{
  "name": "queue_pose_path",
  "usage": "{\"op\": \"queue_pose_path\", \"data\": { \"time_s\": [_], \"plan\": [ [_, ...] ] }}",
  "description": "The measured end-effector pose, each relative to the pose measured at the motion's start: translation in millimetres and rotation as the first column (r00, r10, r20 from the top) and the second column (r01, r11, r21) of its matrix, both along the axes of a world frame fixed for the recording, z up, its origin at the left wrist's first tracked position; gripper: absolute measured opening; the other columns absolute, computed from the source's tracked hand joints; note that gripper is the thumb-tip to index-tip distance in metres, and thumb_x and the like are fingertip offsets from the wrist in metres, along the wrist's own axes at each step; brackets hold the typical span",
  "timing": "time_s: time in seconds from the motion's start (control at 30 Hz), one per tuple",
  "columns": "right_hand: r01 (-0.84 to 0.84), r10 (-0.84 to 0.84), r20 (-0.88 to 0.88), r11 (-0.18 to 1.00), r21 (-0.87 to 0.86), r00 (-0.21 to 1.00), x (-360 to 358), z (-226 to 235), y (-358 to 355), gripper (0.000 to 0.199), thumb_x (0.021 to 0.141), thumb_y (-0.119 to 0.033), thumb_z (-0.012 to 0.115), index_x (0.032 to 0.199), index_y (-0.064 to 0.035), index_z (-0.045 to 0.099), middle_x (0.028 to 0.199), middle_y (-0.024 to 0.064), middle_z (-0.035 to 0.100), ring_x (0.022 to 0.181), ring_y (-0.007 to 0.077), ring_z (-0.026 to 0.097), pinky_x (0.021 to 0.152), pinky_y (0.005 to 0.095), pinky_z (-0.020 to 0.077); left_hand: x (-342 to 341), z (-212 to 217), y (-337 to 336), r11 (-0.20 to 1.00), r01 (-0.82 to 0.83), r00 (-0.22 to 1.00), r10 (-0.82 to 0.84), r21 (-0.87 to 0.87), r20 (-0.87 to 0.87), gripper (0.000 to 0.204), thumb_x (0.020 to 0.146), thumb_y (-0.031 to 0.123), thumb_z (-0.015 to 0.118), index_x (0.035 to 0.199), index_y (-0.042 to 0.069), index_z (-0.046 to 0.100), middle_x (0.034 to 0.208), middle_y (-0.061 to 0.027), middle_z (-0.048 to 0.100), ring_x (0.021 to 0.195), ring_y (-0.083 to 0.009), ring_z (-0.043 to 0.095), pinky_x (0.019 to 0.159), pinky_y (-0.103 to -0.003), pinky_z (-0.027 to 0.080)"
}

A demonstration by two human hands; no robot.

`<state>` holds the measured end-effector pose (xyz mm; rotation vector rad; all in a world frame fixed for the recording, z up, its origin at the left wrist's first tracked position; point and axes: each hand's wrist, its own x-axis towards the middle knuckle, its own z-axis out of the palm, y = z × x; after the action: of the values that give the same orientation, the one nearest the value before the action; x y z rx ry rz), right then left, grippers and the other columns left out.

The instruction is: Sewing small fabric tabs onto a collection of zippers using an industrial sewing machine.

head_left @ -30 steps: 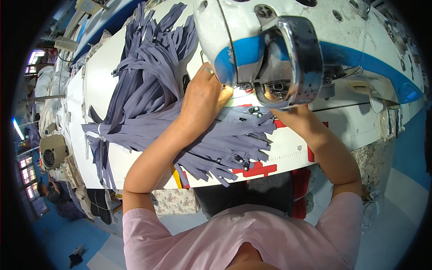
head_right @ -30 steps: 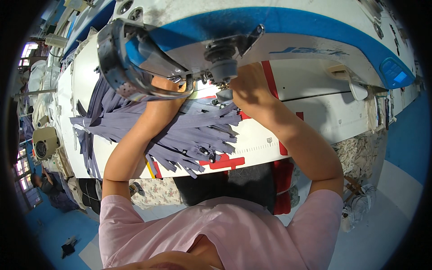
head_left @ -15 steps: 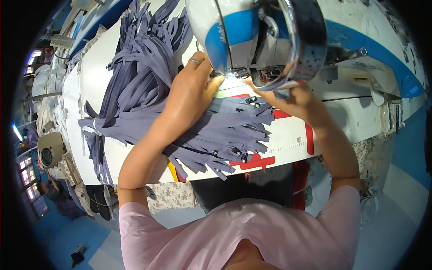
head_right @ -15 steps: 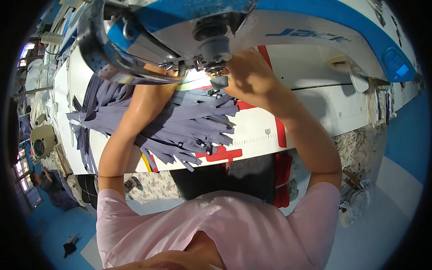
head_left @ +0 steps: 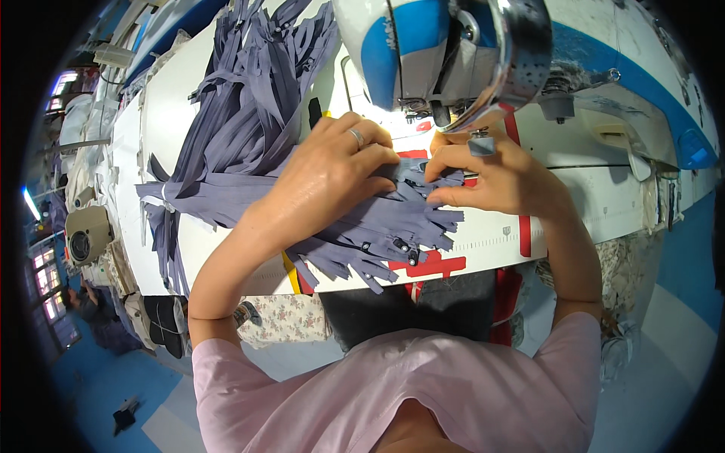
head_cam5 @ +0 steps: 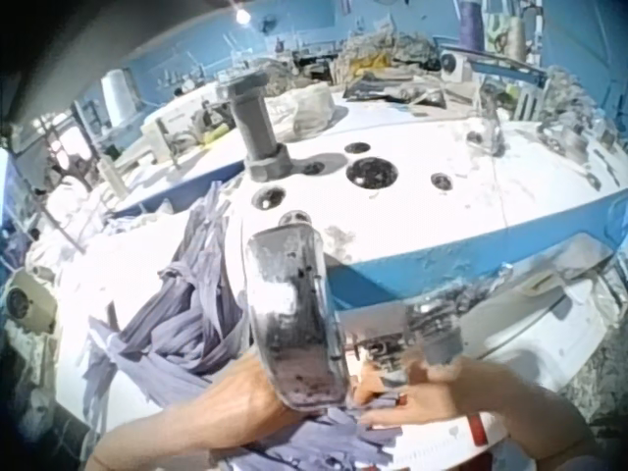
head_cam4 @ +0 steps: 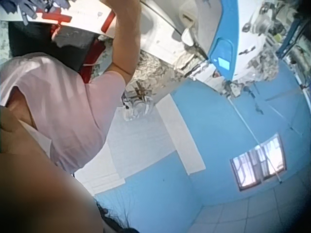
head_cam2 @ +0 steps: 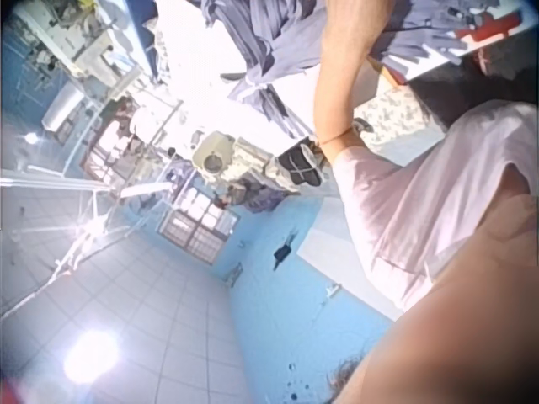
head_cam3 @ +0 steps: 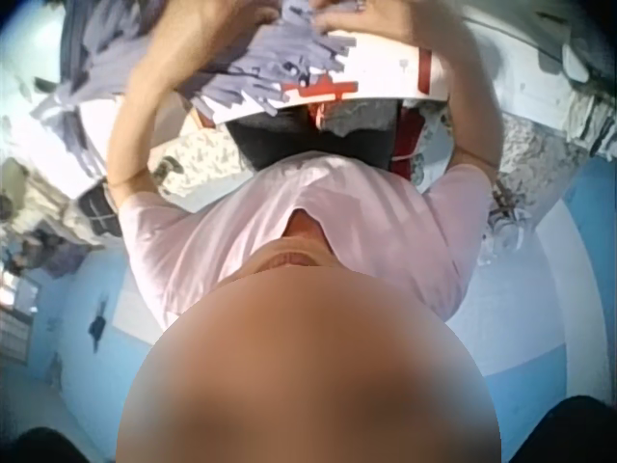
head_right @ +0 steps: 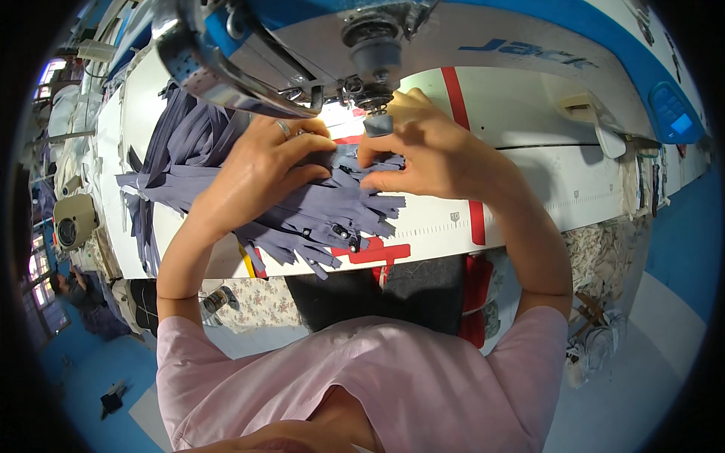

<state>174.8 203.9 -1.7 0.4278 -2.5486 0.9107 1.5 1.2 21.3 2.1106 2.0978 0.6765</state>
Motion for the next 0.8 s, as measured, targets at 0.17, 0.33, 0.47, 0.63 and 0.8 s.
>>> {"op": "queue_pose_path", "data": {
  "time_s": [0.17, 0.33, 0.47, 0.63, 0.8],
  "plan": [
    [0.052, -0.061, 0.107, 0.995, 0.084, 0.992, 1.5, -1.8, -0.8, 0.028, 0.077, -0.016, 0.085, 0.098, -0.0038, 0.071, 0.094, 0.0052, 0.068, 0.077, 0.0176, 0.063, 0.075, 0.0294, 0.0529, 0.0, -2.9, 0.5, 0.996, 0.010, 0.974, 0.011, -0.093, 0.228, 0.027, 0.078, 0.013, 0.079, 0.101, 0.005, 0.068, 0.102, -0.0079, 0.063, 0.101, -0.0311, 0.059, 0.086, -0.042, 0.048],
    [0.168, -0.109, 0.285, 0.967, -0.191, 0.952, 2.3, -7.1, -6.7, 0.034, 0.080, -0.020, 0.084, 0.107, -0.0046, 0.070, 0.097, 0.0049, 0.069, 0.090, 0.0189, 0.065, 0.087, 0.0314, 0.0531, -0.1, 1.0, 6.3, 0.993, 0.022, 0.970, 0.007, -0.115, 0.245, 0.025, 0.085, 0.016, 0.076, 0.106, 0.007, 0.066, 0.089, -0.0113, 0.064, 0.088, -0.0314, 0.060, 0.077, -0.041, 0.048],
    [0.119, -0.122, 0.119, 0.992, 0.034, 0.985, 1.2, -1.7, -11.1, 0.039, 0.077, -0.025, 0.085, 0.108, -0.0063, 0.071, 0.109, 0.0025, 0.069, 0.108, 0.0220, 0.066, 0.095, 0.0336, 0.0505, 7.2, 1.0, 1.8, 0.967, -0.123, 0.967, 0.167, -0.224, 0.190, 0.022, 0.083, 0.013, 0.075, 0.100, 0.005, 0.063, 0.090, -0.0112, 0.063, 0.083, -0.0317, 0.061, 0.072, -0.041, 0.049],
    [0.136, -0.159, 0.120, 0.974, 0.181, 0.980, 0.5, 3.1, -15.7, 0.038, 0.079, -0.028, 0.084, 0.108, -0.0066, 0.070, 0.118, 0.0009, 0.067, 0.112, 0.0210, 0.063, 0.094, 0.0333, 0.0500, 1.7, 1.6, 0.0, 0.990, -0.020, 0.946, 0.064, -0.140, 0.317, 0.017, 0.087, 0.009, 0.072, 0.098, 0.003, 0.060, 0.091, -0.0109, 0.063, 0.081, -0.0321, 0.062, 0.070, -0.039, 0.049],
    [0.304, 0.002, 0.466, 0.755, -0.581, 0.885, -0.5, -9.8, -15.1, 0.032, 0.086, -0.022, 0.080, 0.110, -0.0023, 0.070, 0.117, 0.0035, 0.067, 0.103, 0.0132, 0.065, 0.087, 0.0278, 0.0514, -5.9, 2.6, 5.4, 0.965, -0.136, 0.782, 0.243, -0.223, 0.574, 0.015, 0.095, 0.011, 0.068, 0.101, 0.000, 0.059, 0.081, -0.0121, 0.065, 0.068, -0.0216, 0.059, 0.064, -0.033, 0.047]
  ]
}}
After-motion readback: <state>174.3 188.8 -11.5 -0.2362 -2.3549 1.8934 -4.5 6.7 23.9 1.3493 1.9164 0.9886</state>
